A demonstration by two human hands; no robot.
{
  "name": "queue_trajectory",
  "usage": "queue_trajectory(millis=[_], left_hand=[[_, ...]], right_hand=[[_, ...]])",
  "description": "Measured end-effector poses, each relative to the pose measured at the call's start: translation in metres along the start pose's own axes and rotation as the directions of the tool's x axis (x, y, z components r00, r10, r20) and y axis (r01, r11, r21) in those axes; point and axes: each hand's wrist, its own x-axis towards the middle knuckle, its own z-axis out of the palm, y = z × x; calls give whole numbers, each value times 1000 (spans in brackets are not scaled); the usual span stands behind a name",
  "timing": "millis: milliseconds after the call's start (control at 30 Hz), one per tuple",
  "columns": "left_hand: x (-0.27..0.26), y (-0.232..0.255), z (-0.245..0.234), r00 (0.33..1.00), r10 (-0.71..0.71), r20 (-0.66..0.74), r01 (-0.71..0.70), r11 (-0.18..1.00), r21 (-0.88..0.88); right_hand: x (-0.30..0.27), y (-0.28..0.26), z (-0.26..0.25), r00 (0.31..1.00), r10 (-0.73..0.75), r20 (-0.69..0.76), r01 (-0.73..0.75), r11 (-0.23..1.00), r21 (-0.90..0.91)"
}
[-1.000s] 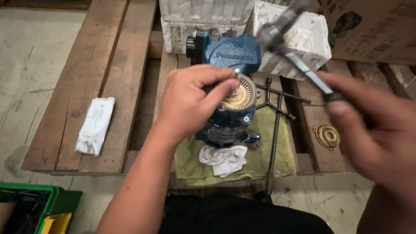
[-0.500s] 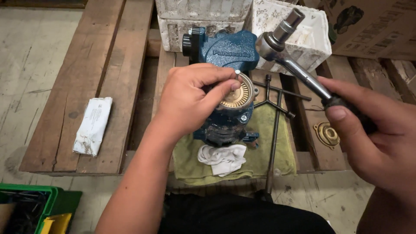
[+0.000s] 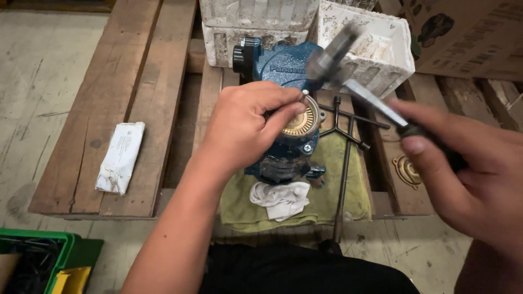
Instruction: Reassembling a water pump by installing internal gears and using tools to secure the housing and components.
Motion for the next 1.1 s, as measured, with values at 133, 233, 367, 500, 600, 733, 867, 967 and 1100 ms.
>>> queue_trajectory(millis=[133, 233, 367, 500, 600, 733, 867, 967, 1100], left_hand=[[0, 0, 1, 1000, 16, -9, -16, 1000, 0], [2, 0, 1, 1000, 25, -2, -25, 1000, 11], [-2, 1, 0, 1000, 21, -2, -21, 1000, 1], [1, 5, 0, 1000, 12, -13, -12, 1000, 3], [0, 8, 1, 1000, -13, 8, 12, 999, 30], [-1, 19, 4, 996, -92, 12, 91, 993, 70], [-12, 37, 1, 960, -199, -196, 193, 980, -46], [-30, 35, 0, 908, -279, -314, 266, 960, -84], [-65, 23, 3, 850, -387, -358, 261, 899, -351]], right_hand=[[1, 7, 1, 998, -9, 69, 12, 999, -44], [3, 3, 2, 997, -80, 22, 81, 996, -47], [6, 5, 6, 998, -53, 33, 53, 999, -5], [-7, 21, 9, 998, 61, -25, -54, 976, 213], [-30, 58, 11, 982, 176, -64, -147, 937, 315], [-48, 103, 38, 882, 469, -46, -409, 809, 422], [-65, 164, 93, 724, 688, -47, -676, 722, 147], [-73, 208, 124, 749, 657, -89, -654, 754, 64], [-68, 210, 140, 752, 659, 5, -659, 751, 51]])
